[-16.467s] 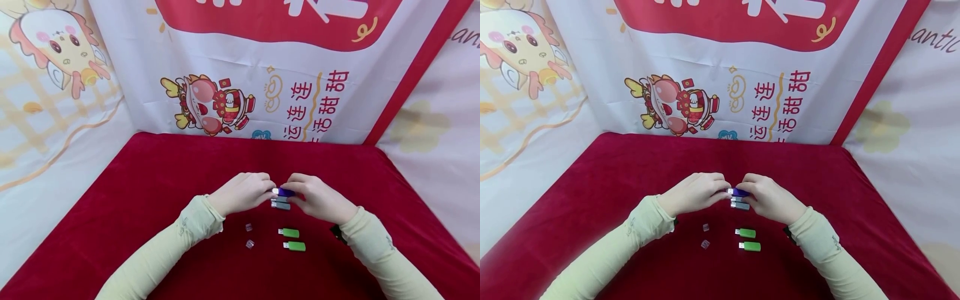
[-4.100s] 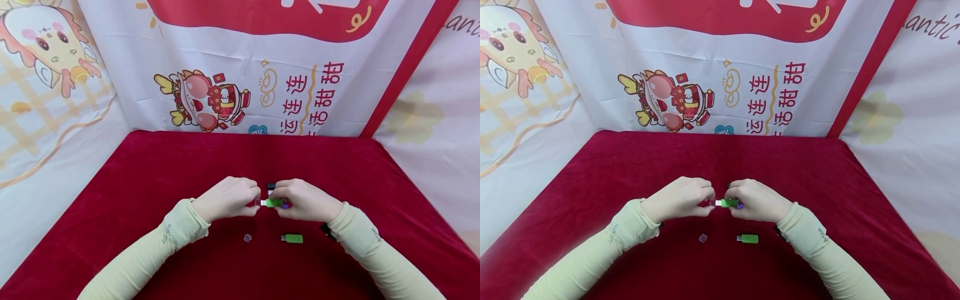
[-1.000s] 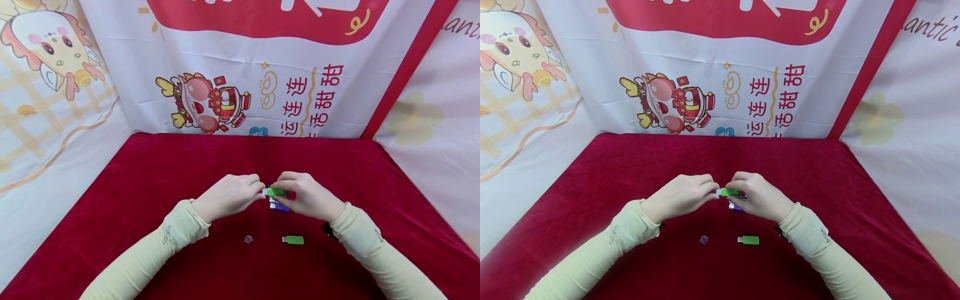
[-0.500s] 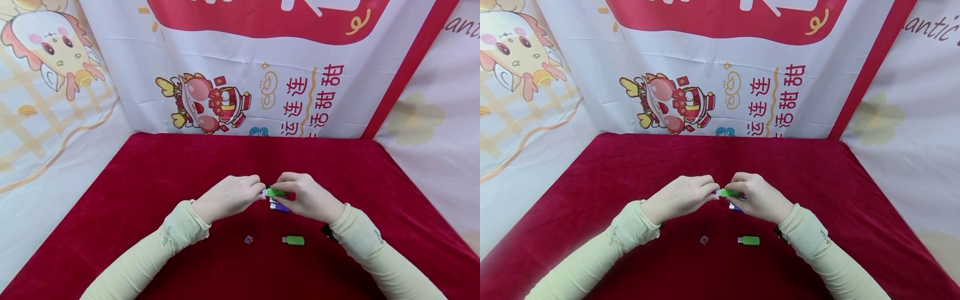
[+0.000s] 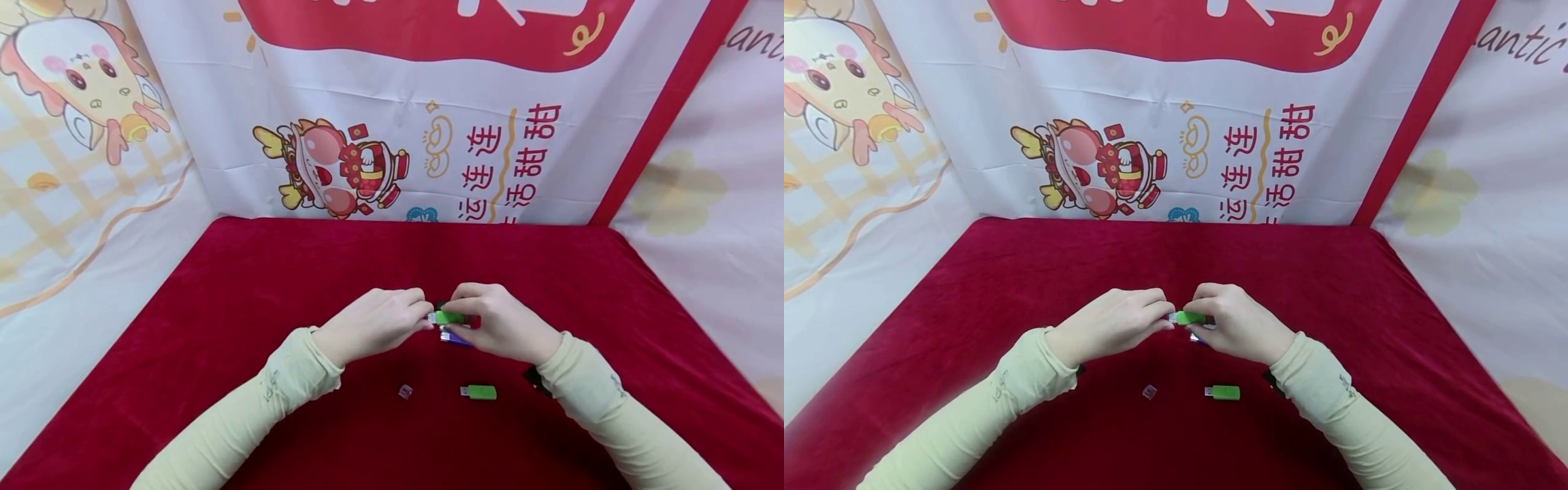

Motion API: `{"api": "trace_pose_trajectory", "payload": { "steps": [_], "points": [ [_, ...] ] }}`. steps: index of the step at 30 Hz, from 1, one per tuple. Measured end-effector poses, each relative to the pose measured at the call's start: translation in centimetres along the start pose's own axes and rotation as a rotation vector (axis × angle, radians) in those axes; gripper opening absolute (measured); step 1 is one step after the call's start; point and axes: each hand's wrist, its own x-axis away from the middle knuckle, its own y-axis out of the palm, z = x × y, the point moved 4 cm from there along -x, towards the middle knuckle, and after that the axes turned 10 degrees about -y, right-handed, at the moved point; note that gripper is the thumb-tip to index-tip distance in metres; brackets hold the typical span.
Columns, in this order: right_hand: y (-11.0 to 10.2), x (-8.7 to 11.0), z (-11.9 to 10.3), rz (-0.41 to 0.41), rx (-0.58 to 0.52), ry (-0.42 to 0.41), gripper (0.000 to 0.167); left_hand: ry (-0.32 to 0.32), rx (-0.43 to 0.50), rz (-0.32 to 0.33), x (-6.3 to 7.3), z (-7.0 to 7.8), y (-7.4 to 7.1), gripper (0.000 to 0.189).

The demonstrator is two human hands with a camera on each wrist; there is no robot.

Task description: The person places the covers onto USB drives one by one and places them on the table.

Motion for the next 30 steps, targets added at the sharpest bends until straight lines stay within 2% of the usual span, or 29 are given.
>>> {"api": "trace_pose_trajectory", "payload": {
  "steps": [11,15,19,23,30],
  "points": [
    [-0.2,-0.2,0.3,-0.062,-0.077,0.004,0.026,-0.049,0.124,-0.031,0.2,-0.3,-0.2,0.016],
    [-0.3,-0.2,0.6,-0.133,-0.095,0.045,0.02,-0.076,0.153,-0.077,0.2,-0.5,-0.1,0.016],
    [0.0,0.2,1.2,-0.237,-0.052,0.149,0.016,-0.124,0.146,-0.128,0.3,-1.0,0.3,0.015],
    [0.9,0.9,2.1,-0.323,0.015,0.241,0.015,-0.151,0.147,-0.149,0.4,-1.4,0.4,0.013],
    [2.2,1.6,2.5,-0.366,0.104,0.251,0.013,-0.144,0.136,-0.156,0.2,-1.5,0.5,0.014]
  ]
}}
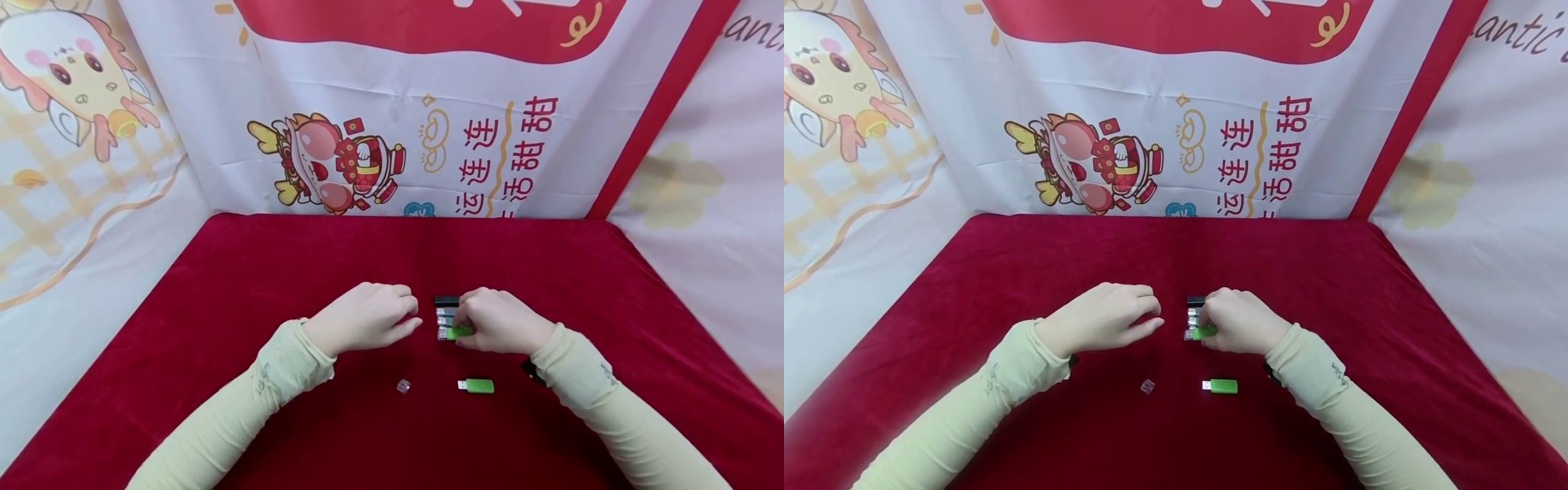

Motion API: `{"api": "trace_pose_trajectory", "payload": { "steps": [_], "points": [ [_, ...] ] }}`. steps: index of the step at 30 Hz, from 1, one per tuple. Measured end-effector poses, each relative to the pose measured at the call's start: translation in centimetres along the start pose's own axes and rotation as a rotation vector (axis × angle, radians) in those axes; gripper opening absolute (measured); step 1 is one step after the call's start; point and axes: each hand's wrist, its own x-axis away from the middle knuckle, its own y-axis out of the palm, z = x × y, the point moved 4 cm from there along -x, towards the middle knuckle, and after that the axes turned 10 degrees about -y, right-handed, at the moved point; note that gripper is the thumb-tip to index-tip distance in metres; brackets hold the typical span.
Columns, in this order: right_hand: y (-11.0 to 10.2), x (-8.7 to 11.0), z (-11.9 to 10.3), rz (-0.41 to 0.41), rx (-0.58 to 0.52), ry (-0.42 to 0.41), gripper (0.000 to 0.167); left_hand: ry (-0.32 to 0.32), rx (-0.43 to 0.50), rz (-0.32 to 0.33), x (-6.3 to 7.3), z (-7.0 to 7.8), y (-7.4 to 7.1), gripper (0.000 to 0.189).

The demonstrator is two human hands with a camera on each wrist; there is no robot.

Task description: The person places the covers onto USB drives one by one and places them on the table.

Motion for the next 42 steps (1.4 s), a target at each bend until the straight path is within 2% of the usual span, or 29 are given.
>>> {"api": "trace_pose_trajectory", "payload": {
  "steps": [11,20,42],
  "points": [
    [1.1,-0.2,-0.2,-0.053,0.005,0.016,0.012,-0.016,-0.014,-0.02,0.0,-0.1,0.2,0.014],
    [1.7,-0.1,-0.2,-0.091,0.017,-0.003,0.015,-0.017,-0.017,-0.024,0.0,0.0,0.2,0.014],
    [1.9,0.0,0.0,-0.077,0.068,-0.004,0.02,-0.037,-0.029,-0.083,0.0,0.3,0.3,0.016]
  ]
}}
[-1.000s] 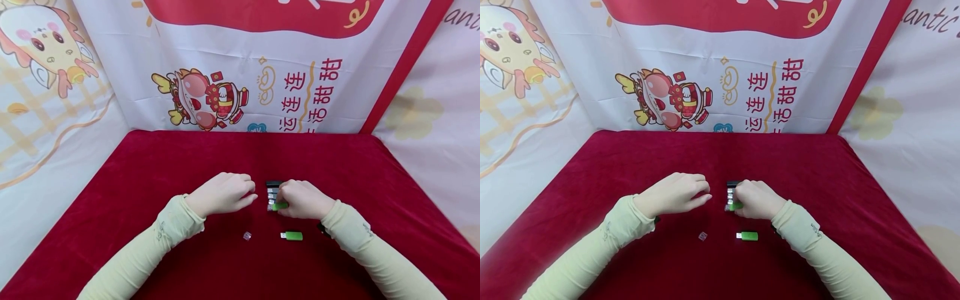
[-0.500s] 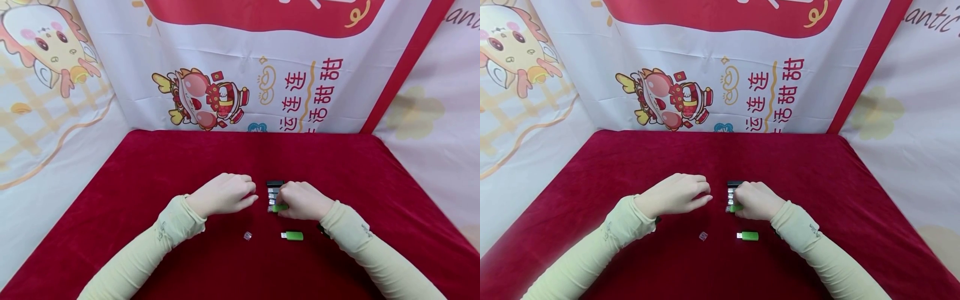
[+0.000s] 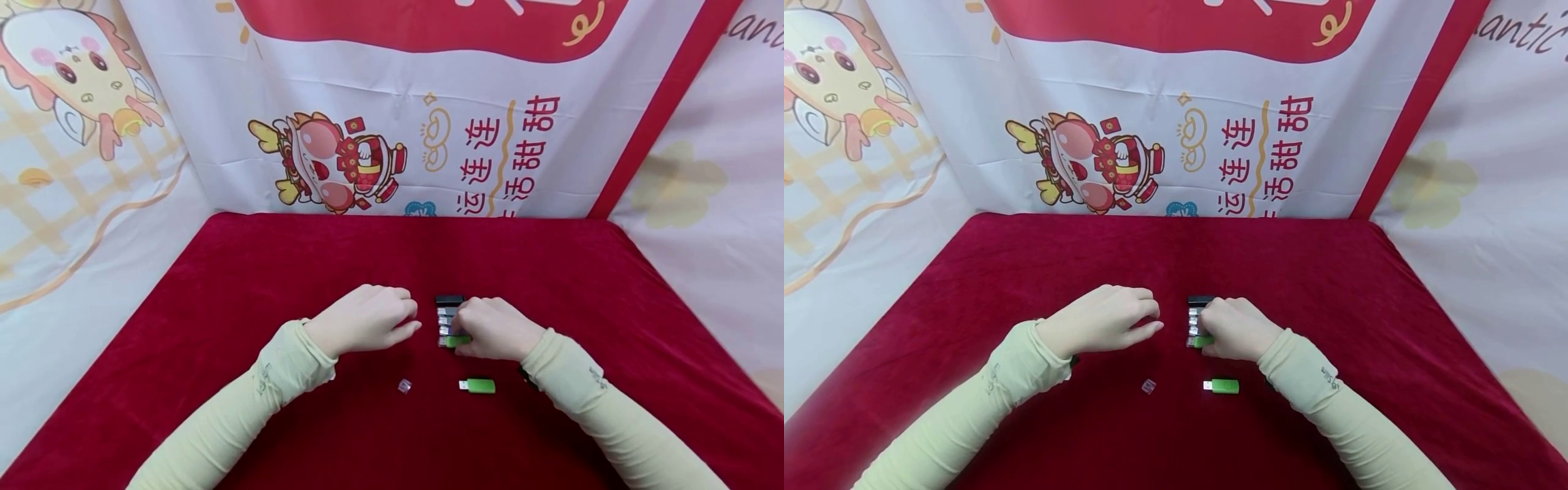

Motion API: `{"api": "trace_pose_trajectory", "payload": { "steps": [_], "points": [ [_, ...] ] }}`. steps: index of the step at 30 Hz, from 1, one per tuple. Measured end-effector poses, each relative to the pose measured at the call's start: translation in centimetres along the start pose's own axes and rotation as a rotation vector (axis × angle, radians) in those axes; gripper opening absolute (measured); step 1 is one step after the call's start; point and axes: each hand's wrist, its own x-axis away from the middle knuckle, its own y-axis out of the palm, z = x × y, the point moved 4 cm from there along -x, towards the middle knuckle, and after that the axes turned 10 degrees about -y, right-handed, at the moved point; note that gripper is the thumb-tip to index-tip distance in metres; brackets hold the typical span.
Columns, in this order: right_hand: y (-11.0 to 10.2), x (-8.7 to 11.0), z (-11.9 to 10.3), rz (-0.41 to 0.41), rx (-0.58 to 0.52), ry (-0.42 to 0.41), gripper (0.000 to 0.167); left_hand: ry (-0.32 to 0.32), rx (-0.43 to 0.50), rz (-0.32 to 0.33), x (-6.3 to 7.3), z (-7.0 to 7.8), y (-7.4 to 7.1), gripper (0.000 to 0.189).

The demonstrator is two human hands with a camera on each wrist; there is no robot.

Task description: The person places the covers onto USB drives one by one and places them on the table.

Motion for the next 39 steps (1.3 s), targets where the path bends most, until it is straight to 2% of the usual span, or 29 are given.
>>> {"api": "trace_pose_trajectory", "payload": {
  "steps": [5,9,14,18,25,33,39],
  "points": [
    [-0.9,0.2,0.1,0.021,0.014,0.01,0.02,-0.014,0.001,-0.024,-0.1,-0.1,0.0,0.018],
    [-2.3,0.8,0.2,0.016,-0.01,0.049,0.027,-0.032,0.004,-0.047,-0.1,-0.2,0.0,0.019],
    [-3.8,2.0,0.3,-0.078,-0.095,0.13,0.036,-0.047,0.005,-0.055,-0.1,-0.2,-0.2,0.019],
    [-4.2,2.7,0.1,-0.164,-0.171,0.165,0.038,-0.052,0.01,-0.057,0.0,-0.3,-0.1,0.018],
    [-3.5,2.5,-0.8,-0.264,-0.237,0.133,0.035,-0.054,-0.005,-0.059,0.3,-0.7,0.2,0.016],
    [-2.2,2.2,-1.5,-0.31,-0.184,0.16,0.033,-0.068,-0.018,-0.087,0.1,-0.9,0.3,0.018],
    [-1.4,1.9,-2.0,-0.365,-0.211,0.201,0.033,-0.07,-0.014,-0.101,0.3,-0.8,0.5,0.018]
  ]
}}
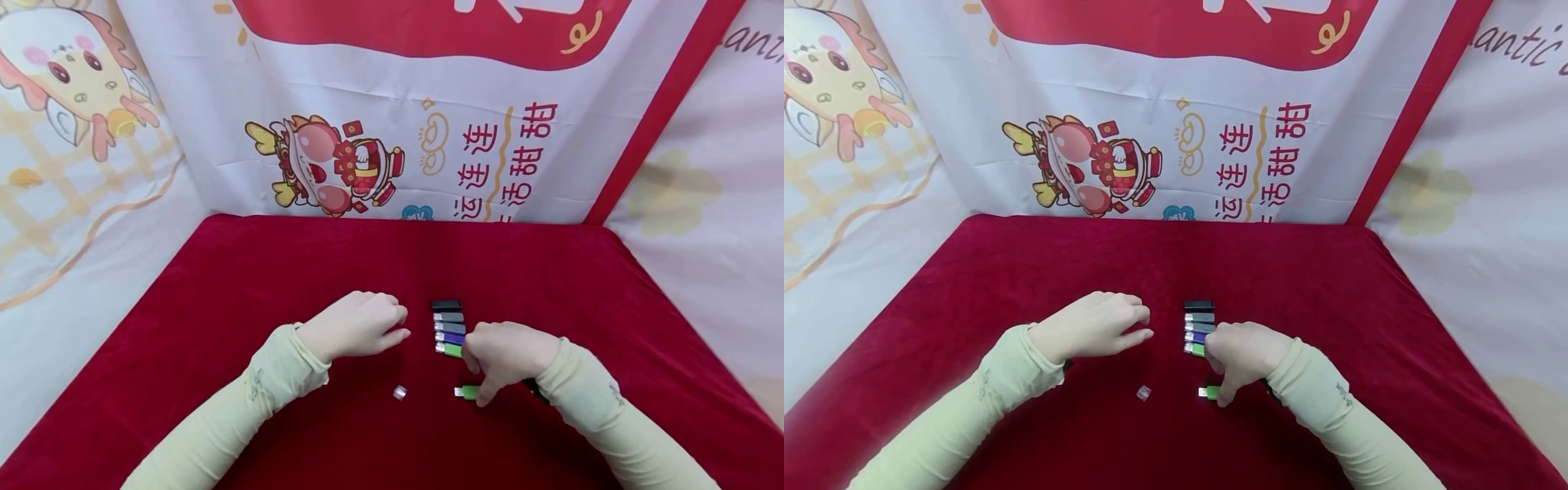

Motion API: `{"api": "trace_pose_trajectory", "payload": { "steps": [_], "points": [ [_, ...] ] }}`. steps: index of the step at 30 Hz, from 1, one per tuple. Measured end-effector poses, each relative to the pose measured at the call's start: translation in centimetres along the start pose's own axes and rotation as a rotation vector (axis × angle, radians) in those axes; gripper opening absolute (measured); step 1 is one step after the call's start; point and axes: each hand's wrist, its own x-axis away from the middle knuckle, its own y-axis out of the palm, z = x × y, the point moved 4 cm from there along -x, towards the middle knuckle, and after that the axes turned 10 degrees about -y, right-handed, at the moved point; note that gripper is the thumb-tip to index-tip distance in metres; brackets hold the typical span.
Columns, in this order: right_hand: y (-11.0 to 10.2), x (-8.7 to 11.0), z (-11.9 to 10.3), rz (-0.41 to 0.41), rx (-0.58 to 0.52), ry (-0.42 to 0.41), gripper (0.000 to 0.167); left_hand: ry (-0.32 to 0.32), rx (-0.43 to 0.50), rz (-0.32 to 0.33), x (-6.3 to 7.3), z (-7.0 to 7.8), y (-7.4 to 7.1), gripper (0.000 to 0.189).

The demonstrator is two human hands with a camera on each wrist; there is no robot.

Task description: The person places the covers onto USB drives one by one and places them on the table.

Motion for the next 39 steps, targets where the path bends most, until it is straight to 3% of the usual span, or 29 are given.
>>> {"api": "trace_pose_trajectory", "payload": {
  "steps": [10,18,33,39],
  "points": [
    [0.8,-0.7,-0.7,-0.035,-0.003,-0.011,0.04,-0.015,0.005,-0.001,0.0,-0.2,0.3,0.019],
    [1.6,-1.4,-0.8,-0.05,0.036,-0.014,0.058,-0.006,0.009,0.009,0.0,-0.1,0.3,0.02],
    [1.9,-1.7,-0.7,-0.081,0.062,-0.045,0.052,-0.004,0.02,-0.025,0.0,0.3,0.5,0.026],
    [2.0,-1.7,-0.9,-0.091,0.085,-0.094,0.052,-0.006,0.017,-0.023,0.0,0.3,0.5,0.027]
  ]
}}
